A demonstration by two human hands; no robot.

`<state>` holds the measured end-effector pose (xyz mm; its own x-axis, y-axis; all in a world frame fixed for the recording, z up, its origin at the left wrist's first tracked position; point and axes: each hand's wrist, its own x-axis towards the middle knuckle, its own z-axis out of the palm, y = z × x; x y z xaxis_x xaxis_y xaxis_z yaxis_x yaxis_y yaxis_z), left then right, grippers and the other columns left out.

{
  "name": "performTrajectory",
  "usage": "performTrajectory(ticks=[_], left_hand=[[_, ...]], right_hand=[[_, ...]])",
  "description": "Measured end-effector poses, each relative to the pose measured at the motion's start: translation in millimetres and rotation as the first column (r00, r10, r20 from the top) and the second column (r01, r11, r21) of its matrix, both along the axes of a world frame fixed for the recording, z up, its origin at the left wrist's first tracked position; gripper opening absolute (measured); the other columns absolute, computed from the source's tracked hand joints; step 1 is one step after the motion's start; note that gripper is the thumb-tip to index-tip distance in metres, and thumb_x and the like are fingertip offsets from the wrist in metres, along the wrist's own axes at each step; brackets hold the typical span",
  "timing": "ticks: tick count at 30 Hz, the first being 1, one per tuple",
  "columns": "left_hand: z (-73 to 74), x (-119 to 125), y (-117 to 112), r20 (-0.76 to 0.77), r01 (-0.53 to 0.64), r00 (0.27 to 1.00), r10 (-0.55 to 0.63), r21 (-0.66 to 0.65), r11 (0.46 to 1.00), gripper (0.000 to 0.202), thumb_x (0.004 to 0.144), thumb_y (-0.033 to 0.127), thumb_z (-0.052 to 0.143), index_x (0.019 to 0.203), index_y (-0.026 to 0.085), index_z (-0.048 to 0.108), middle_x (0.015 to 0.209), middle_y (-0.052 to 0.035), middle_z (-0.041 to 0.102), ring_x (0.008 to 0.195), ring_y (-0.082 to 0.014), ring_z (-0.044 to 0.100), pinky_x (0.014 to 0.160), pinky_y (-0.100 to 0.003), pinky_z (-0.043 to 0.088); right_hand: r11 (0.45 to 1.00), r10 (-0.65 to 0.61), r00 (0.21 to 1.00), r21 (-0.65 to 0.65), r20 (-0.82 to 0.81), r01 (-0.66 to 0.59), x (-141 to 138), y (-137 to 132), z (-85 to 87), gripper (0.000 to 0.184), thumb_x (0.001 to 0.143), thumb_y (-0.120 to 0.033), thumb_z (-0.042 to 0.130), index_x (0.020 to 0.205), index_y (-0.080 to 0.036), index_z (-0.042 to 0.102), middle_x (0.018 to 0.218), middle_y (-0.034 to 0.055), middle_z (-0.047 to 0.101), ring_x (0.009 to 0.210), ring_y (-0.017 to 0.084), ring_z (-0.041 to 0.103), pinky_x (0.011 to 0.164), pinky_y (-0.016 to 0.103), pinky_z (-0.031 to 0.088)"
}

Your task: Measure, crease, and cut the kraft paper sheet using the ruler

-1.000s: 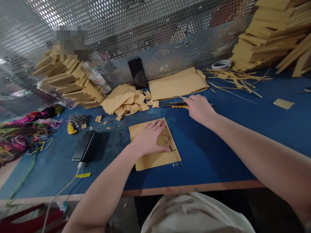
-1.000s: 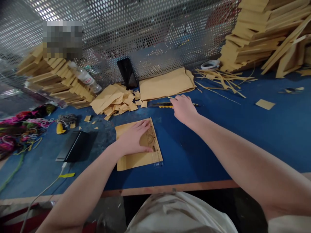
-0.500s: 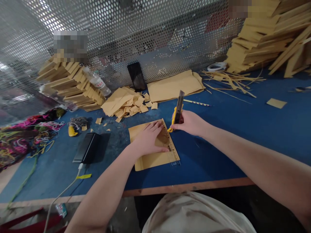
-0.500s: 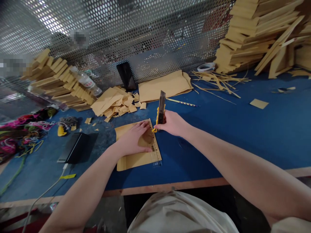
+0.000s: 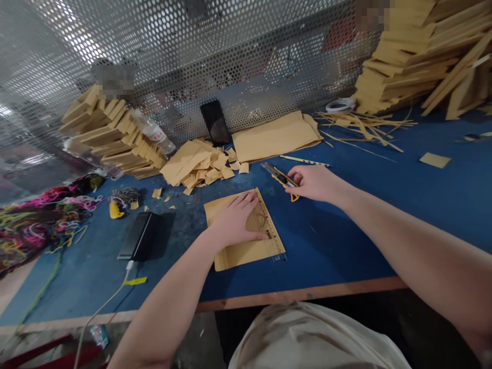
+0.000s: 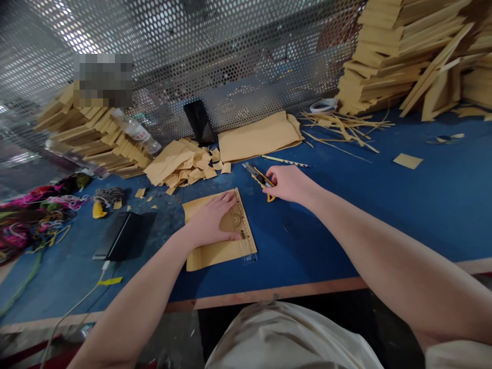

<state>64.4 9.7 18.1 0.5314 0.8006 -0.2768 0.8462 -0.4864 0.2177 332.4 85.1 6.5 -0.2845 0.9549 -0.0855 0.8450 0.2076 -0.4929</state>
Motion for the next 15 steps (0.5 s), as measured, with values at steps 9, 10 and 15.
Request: performTrajectory(ticks=[9, 10, 15], left_hand=[[4.1, 1, 0, -0.018, -0.02, 1.0, 0.019, -0.026, 0.999, 0.119, 0.078, 0.083, 0.066, 0.163, 0.01, 0.026, 0.172, -0.0135, 0.012, 0.161, -0.0306, 0.01, 0.132, -0.04, 0.01], [4.3, 1, -1, -0.015, -0.016, 1.0, 0.016, -0.022, 1.0, 0.119, 0.078, 0.082, 0.067, 0.163, 0.01, 0.026, 0.172, -0.0137, 0.013, 0.161, -0.0307, 0.01, 0.132, -0.04, 0.01], [4.5, 1, 0, -0.003, -0.001, 1.0, 0.001, -0.019, 1.0, 0.118, 0.079, 0.079, 0.069, 0.163, 0.009, 0.026, 0.172, -0.0137, 0.013, 0.161, -0.0295, 0.011, 0.132, -0.041, 0.012]], right_hand=[[0.989, 0.112, 0.934, 0.05, 0.338, -0.137, 24, -14, 27.5, 0.026, 0.077, -0.044, 0.078, 0.066, -0.024, 0.067, 0.065, 0.0049, 0.067, 0.063, 0.023, 0.062, 0.058, 0.036, 0.041], [0.976, 0.217, 0.921, -0.08, 0.322, -0.202, 23, -20, 31.5, 0.034, 0.069, -0.049, 0.084, 0.058, -0.024, 0.064, 0.058, 0.0032, 0.063, 0.056, 0.021, 0.059, 0.055, 0.035, 0.039], [0.913, 0.363, 0.873, -0.31, 0.326, -0.264, 13, -45, 40.1, 0.054, 0.046, -0.039, 0.097, 0.041, -0.025, 0.046, 0.045, 0.0013, 0.048, 0.044, 0.02, 0.05, 0.05, 0.037, 0.035]])
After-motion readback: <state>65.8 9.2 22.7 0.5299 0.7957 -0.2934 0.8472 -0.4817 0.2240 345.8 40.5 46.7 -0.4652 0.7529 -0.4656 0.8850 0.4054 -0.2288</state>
